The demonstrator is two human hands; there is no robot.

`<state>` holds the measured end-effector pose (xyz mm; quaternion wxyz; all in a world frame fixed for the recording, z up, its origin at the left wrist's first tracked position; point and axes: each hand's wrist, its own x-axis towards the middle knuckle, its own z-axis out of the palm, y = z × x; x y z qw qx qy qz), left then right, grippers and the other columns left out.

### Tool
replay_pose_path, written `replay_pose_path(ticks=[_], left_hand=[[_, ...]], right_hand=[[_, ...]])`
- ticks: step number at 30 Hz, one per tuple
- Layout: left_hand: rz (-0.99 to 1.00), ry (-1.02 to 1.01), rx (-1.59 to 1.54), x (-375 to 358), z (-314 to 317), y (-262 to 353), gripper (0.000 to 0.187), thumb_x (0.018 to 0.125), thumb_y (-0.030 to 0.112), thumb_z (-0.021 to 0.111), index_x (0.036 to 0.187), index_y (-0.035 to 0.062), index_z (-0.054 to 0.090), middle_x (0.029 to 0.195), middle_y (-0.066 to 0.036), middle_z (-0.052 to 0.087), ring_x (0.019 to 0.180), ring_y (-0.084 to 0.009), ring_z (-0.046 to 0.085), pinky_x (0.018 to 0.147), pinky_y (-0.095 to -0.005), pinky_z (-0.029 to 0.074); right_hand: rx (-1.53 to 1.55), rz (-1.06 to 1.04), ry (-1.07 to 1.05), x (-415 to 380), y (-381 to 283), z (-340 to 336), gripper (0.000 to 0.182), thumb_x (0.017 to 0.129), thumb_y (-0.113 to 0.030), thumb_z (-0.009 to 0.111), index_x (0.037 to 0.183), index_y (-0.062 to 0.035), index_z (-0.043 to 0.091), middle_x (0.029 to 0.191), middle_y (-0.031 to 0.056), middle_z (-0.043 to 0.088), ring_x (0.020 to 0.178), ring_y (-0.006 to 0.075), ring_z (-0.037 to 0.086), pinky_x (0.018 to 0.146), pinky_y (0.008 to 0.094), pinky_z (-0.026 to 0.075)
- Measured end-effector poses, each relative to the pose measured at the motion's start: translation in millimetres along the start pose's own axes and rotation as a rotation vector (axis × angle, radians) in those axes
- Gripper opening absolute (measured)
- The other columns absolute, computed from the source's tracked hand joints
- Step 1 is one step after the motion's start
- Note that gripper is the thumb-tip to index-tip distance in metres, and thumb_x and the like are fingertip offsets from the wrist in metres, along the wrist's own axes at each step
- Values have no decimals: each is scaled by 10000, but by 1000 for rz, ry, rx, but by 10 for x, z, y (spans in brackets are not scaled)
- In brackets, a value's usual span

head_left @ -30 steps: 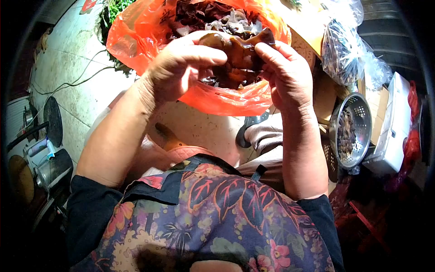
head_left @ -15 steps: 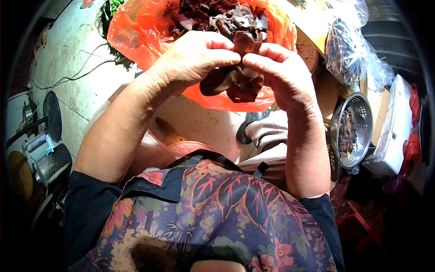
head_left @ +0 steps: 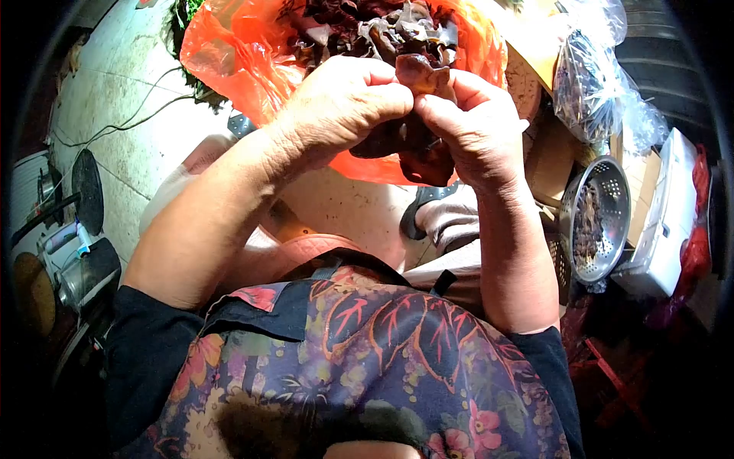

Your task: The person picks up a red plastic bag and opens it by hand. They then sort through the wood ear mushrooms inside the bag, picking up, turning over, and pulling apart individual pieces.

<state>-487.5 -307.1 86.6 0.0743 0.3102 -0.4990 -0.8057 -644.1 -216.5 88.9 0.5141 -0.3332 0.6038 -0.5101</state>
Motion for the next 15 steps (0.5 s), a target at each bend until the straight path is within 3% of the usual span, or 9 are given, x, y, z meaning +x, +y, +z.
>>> replay_pose_path(ticks=[2,6,9,12,14,15], left_hand=[[86,114,-109,9,52,-50,114,821,114,589,786,12,626,689,-7,591,603,-78,545,558,-237,462],[115,98,-265,6,69,-108,106,819,115,600,792,15,620,733,-25,604,638,-94,565,582,-253,479],[113,73,-380,-19,62,-124,90,817,106,603,833,19,619,776,-42,621,649,-119,587,596,-279,504],[-20,42,-542,-23,117,-113,95,812,100,606,870,25,618,799,-51,629,668,-137,606,609,-300,525],[-55,-2,-510,-23,125,-142,286,798,158,610,1031,-6,613,868,-60,641,712,-137,617,638,-265,518],[-55,-1,-510,-34,121,-129,286,798,158,610,1031,-6,613,868,-60,641,712,-137,617,638,-265,518]], right_hand=[[-8,-30,9,-14,-28,38,138,741,-97,683,852,-18,659,712,-5,637,645,39,556,600,214,484],[-96,-193,22,-50,-103,88,176,733,-91,677,891,-15,662,758,-14,634,684,38,558,630,216,487],[-109,-247,-4,-44,-40,66,173,725,-80,682,884,-17,661,770,-18,629,684,42,556,635,216,484],[-97,-318,-22,-66,-44,82,176,712,-58,689,882,-19,660,766,-22,623,686,41,553,635,212,481],[-121,-384,-34,-53,-23,63,173,710,-47,689,877,-17,660,763,-21,621,685,41,552,634,209,480],[-144,-451,-45,-47,-31,71,169,707,-36,688,873,-15,659,760,-21,619,684,40,550,632,207,478]])
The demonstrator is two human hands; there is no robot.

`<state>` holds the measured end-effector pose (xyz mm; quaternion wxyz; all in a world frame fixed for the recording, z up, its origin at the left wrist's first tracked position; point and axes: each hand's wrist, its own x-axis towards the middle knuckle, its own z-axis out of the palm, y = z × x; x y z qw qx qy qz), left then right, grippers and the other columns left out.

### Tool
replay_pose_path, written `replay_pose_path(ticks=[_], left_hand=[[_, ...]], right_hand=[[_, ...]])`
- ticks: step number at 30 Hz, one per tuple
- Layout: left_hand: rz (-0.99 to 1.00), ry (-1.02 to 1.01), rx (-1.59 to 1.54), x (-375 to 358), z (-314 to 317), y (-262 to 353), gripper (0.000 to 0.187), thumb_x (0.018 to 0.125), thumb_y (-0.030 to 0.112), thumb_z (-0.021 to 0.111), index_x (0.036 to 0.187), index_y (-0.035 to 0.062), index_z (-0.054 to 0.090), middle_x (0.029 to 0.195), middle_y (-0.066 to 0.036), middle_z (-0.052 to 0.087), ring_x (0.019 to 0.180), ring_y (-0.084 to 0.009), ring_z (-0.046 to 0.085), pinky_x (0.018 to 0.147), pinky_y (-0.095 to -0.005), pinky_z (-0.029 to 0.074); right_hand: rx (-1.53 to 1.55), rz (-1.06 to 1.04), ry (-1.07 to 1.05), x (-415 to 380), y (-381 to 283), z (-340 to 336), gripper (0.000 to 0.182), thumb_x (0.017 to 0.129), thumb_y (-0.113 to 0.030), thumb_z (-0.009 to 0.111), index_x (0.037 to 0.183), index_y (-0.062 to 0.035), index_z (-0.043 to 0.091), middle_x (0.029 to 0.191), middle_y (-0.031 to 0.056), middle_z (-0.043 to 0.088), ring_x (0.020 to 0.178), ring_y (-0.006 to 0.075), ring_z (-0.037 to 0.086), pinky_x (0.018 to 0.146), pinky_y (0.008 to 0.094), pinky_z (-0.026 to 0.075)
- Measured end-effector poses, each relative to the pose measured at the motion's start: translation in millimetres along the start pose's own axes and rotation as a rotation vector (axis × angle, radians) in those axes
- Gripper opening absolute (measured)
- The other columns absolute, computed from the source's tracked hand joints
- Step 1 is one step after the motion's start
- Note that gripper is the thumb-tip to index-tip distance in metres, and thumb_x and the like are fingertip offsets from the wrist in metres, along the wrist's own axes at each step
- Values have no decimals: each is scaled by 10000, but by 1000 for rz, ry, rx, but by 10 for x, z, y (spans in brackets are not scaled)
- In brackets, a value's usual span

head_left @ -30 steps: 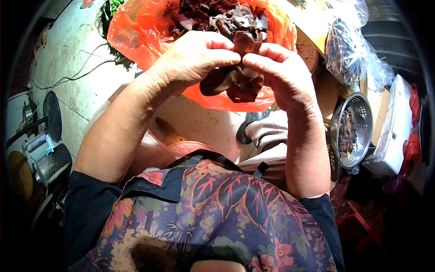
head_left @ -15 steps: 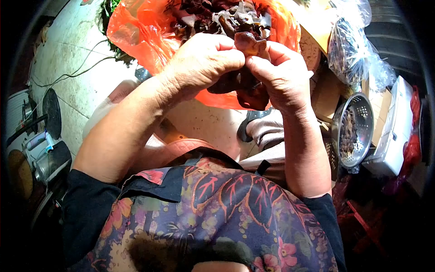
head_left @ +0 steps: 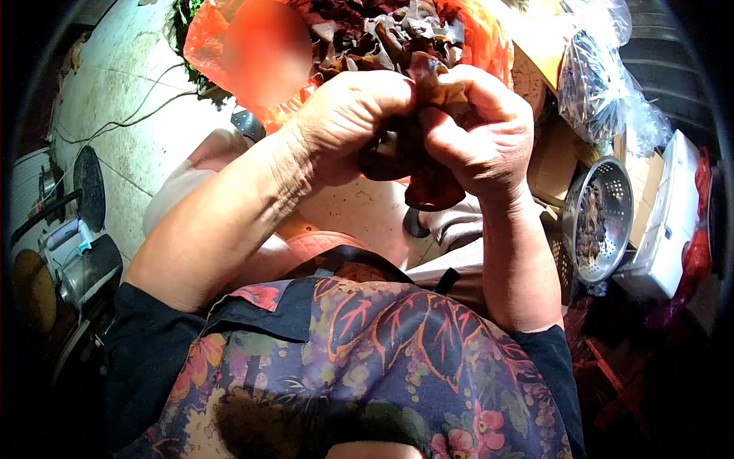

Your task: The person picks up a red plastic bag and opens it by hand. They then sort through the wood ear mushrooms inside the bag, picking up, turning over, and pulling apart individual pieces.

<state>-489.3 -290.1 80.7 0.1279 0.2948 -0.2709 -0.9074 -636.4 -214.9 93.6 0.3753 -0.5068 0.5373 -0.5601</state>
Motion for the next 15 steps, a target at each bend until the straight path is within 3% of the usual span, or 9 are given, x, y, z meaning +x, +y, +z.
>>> replay_pose_path(ticks=[3,4,7,8,10,11,15], left_hand=[[75,-20,35,24,31,42,264,839,163,553,1059,22,593,920,-57,635,777,-141,618,671,-268,513],[188,22,224,90,-34,33,260,861,180,521,1060,24,583,943,-54,634,826,-140,610,713,-276,500],[64,-26,181,147,-73,174,292,883,247,519,1058,23,586,947,-39,640,869,-147,606,766,-287,481],[60,-110,182,97,37,257,269,874,215,569,1065,26,591,903,-28,640,804,-122,603,702,-260,479],[50,-183,607,73,-39,290,259,858,170,624,1077,35,595,855,-10,631,732,-83,584,632,-221,464],[84,-132,668,57,-28,257,247,846,148,662,1059,34,616,827,-2,626,675,-56,562,578,-191,445],[104,-87,632,27,43,249,202,872,163,640,1002,9,643,824,-20,643,665,-73,586,559,-196,472]], right_hand=[[72,89,49,27,12,-42,178,734,-36,682,907,-2,654,792,-9,628,710,49,556,663,213,481],[118,81,95,35,82,-32,182,745,-42,684,920,-3,654,800,-7,629,717,52,557,672,216,482],[244,294,152,44,74,-64,180,794,-94,702,940,0,651,826,22,648,739,70,587,686,227,495],[315,375,156,49,30,-71,192,801,-108,706,948,2,649,835,32,655,743,74,599,692,231,502],[346,462,137,51,12,-128,209,805,-121,709,960,5,647,843,41,660,742,83,609,688,235,508],[377,550,120,41,11,-150,227,809,-135,713,973,8,645,851,50,665,740,91,619,685,238,514],[480,558,111,58,102,-174,236,812,-133,710,979,19,643,855,64,666,729,115,628,665,236,517]])
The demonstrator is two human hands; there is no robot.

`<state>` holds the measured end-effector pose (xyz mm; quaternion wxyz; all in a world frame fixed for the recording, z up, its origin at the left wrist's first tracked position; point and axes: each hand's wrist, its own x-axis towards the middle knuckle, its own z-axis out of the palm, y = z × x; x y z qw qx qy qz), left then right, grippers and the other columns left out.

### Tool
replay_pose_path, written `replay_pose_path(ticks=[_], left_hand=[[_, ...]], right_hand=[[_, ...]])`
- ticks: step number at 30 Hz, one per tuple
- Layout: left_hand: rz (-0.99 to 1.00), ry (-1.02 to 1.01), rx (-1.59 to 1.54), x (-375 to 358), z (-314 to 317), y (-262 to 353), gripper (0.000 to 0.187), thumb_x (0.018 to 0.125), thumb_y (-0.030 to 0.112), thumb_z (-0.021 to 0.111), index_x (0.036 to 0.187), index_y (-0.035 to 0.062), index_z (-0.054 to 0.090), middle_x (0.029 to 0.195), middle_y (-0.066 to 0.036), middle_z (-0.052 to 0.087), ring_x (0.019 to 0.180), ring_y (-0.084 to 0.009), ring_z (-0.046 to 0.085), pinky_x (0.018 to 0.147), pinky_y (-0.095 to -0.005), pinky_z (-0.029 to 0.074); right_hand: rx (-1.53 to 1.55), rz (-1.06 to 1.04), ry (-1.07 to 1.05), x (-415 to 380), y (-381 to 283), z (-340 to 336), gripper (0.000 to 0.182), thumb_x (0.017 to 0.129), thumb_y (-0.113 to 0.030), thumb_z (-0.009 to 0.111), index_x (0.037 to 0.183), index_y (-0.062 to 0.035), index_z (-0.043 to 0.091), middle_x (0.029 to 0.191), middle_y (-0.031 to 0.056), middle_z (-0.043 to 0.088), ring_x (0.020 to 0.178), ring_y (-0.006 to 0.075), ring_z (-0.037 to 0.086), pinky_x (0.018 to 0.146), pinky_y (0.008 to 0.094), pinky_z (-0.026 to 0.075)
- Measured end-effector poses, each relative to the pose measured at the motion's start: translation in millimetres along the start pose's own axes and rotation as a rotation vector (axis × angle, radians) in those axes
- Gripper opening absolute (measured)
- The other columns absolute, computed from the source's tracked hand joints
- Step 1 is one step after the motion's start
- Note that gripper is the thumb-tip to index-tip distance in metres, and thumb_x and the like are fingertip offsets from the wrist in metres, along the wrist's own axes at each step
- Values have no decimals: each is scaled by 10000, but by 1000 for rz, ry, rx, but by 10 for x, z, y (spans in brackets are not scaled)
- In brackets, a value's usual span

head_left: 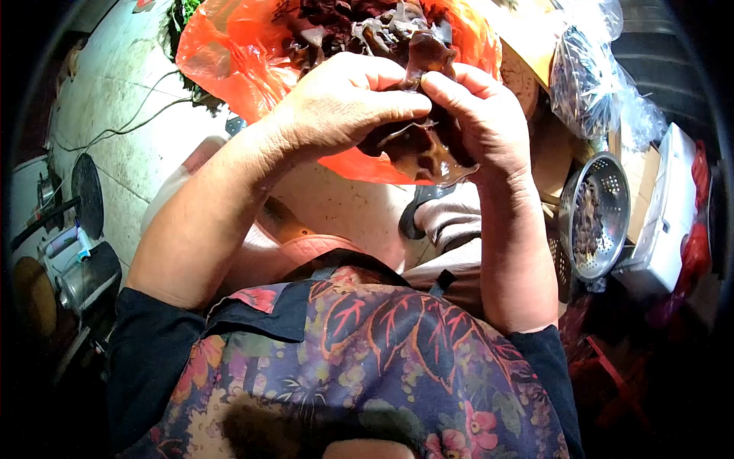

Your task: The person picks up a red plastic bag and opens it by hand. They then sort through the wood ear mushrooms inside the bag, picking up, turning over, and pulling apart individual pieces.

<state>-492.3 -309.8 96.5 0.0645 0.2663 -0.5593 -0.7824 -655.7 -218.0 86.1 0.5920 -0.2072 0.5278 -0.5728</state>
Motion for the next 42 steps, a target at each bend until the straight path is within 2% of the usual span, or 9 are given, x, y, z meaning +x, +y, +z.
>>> replay_pose_path(ticks=[9,17,19,26,30,35,37,38,42], left_hand=[[137,134,-250,54,157,-161,228,892,118,613,1074,-19,617,941,-54,656,808,-91,617,713,-217,520],[587,349,310,81,199,-243,161,871,55,608,1008,-15,653,866,-81,678,753,-86,621,678,-231,514],[497,346,268,43,222,-210,169,895,75,603,1027,-23,642,941,-29,649,850,-85,594,777,-229,496],[311,327,148,92,140,-205,198,882,89,622,1050,-16,637,929,-30,657,840,-81,596,774,-230,497],[337,356,394,78,97,-188,197,891,120,614,1038,-10,634,920,-22,652,822,-75,589,743,-224,490],[351,344,377,107,13,-166,182,883,123,619,1007,-10,639,898,-29,652,794,-76,591,716,-215,485],[13,160,32,64,-20,-6,197,858,158,647,968,-5,646,862,-37,652,757,-88,600,693,-211,485],[-25,169,-114,69,3,-12,221,821,188,677,933,-1,650,824,-43,650,715,-101,604,649,-208,476],[-211,-14,-24,45,-64,-19,264,791,160,695,972,-24,638,862,-58,650,749,-123,613,702,-230,491]], right_hand=[[125,-104,65,-33,22,84,158,837,-84,673,953,19,641,853,63,661,726,113,623,662,237,518],[351,-97,100,-43,36,154,176,862,-70,631,1019,9,614,907,74,662,769,138,636,696,255,525],[348,-115,73,-43,22,136,180,861,-82,638,1014,10,615,912,79,661,770,136,637,699,257,525],[171,24,-38,-27,-90,-93,232,836,-170,686,992,-8,632,886,50,655,780,112,632,673,249,527],[5,92,-28,-44,-105,-95,246,811,-166,701,988,-7,640,877,42,659,741,102,626,639,232,512],[-7,92,-20,-7,-12,-105,235,790,-183,716,950,-20,664,836,31,655,703,91,608,602,222,490],[-149,4,-26,15,7,-154,205,787,-182,719,901,-17,677,764,17,640,646,78,579,566,214,463],[-150,5,-27,2,-19,-150,205,787,-182,719,901,-17,677,764,17,640,646,78,579,566,214,463],[-232,32,-23,-56,-54,-78,193,784,-179,723,860,-7,680,690,1,616,579,61,539,533,210,434]])
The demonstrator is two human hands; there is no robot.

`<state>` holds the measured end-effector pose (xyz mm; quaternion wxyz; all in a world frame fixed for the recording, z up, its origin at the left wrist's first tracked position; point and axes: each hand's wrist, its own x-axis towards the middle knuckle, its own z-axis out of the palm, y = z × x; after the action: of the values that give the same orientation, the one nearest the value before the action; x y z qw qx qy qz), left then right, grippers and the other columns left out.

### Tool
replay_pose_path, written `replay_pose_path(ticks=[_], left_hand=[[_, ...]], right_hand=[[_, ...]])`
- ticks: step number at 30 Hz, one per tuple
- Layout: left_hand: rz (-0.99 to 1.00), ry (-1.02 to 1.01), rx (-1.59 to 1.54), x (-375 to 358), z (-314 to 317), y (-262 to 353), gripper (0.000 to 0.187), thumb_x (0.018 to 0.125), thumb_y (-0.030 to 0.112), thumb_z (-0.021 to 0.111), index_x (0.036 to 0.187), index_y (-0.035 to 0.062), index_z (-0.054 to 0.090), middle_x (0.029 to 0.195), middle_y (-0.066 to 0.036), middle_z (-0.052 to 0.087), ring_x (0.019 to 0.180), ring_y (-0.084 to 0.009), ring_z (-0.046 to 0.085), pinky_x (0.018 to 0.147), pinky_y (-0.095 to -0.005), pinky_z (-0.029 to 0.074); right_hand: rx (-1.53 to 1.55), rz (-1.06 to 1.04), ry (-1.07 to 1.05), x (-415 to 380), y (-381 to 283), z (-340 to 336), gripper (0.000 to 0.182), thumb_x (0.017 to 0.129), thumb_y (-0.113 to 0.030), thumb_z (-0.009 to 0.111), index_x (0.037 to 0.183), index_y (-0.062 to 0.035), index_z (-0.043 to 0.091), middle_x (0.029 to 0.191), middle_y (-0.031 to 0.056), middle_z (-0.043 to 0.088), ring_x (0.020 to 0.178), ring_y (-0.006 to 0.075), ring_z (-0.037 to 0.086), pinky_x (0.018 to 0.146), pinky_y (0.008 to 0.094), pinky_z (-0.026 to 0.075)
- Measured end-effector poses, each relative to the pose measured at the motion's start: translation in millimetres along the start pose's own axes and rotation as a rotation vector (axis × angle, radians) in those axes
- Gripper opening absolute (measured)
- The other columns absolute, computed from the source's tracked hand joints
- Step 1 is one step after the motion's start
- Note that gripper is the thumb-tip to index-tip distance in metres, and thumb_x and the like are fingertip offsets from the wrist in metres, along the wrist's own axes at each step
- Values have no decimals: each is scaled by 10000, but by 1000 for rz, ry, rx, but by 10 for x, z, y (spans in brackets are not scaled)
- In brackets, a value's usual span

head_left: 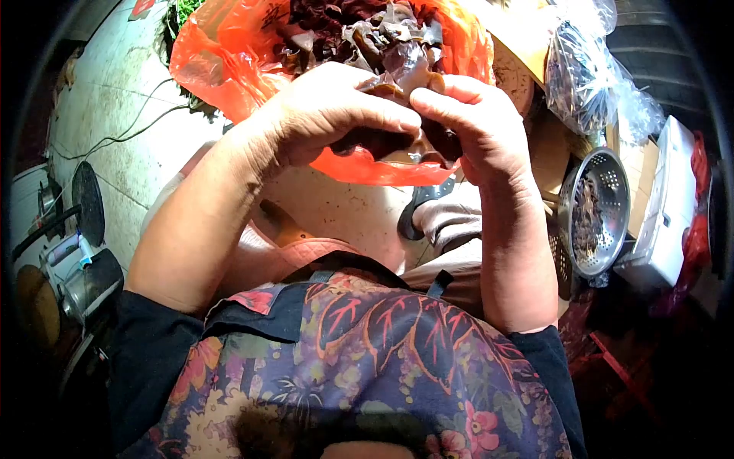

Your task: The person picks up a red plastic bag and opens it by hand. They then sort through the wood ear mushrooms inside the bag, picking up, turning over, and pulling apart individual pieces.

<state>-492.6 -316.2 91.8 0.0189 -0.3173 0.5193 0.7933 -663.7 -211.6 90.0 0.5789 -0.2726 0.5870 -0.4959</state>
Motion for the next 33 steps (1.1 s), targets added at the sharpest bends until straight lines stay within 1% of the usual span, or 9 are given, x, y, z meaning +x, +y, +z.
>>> replay_pose_path(ticks=[5,8,13,16,19,22,26,29,33], left_hand=[[35,66,-128,26,63,-59,281,817,110,673,1050,-37,620,935,-64,654,832,-133,622,768,-256,504],[205,87,-301,34,130,-95,245,850,79,638,1065,-34,610,987,-82,644,865,-136,620,792,-257,501],[281,154,-341,31,182,-89,183,853,138,656,972,-2,653,871,-40,652,792,-97,608,732,-219,494],[241,184,-255,30,138,-44,200,838,120,663,977,-19,629,894,-65,644,803,-127,613,743,-233,492],[166,143,-106,-22,86,13,197,806,137,688,945,5,644,813,-39,637,702,-91,579,629,-200,453],[198,239,198,-76,90,69,169,774,152,701,888,33,662,697,15,600,579,-36,495,501,-186,360],[173,286,233,-100,84,94,162,773,148,701,879,32,665,696,13,598,583,-43,498,514,-187,371],[213,266,92,-79,29,57,174,777,140,703,902,25,665,727,2,615,600,-53,517,532,-186,386],[286,426,-127,-44,-114,-24,213,817,137,678,984,12,636,832,-33,647,699,-89,577,621,-213,453]], right_hand=[[38,-87,33,19,54,6,188,792,-167,717,890,-9,687,736,15,639,644,62,565,580,200,449],[224,-141,67,-5,35,138,185,809,-128,701,922,16,676,828,51,664,726,91,604,654,216,480],[392,-162,113,9,19,160,238,821,-109,691,1004,36,646,871,65,666,755,118,624,694,236,501],[290,-62,101,-3,-31,69,249,817,-103,688,1019,35,639,890,65,662,778,124,627,722,240,505],[261,5,-36,-30,-81,21,254,810,-100,689,1020,34,638,909,70,658,796,125,627,739,241,506],[217,11,-72,-26,-52,-33,246,798,-75,691,1010,39,638,915,80,660,800,126,627,746,247,508],[186,-73,23,21,45,-45,219,798,-47,685,998,36,648,885,77,669,776,134,636,749,252,515],[228,-142,101,51,26,-13,224,806,-43,679,1014,34,646,900,80,673,789,143,642,753,259,521],[383,-244,170,114,-21,-53,270,816,-16,663,1071,57,614,969,104,670,822,145,639,786,264,515]])
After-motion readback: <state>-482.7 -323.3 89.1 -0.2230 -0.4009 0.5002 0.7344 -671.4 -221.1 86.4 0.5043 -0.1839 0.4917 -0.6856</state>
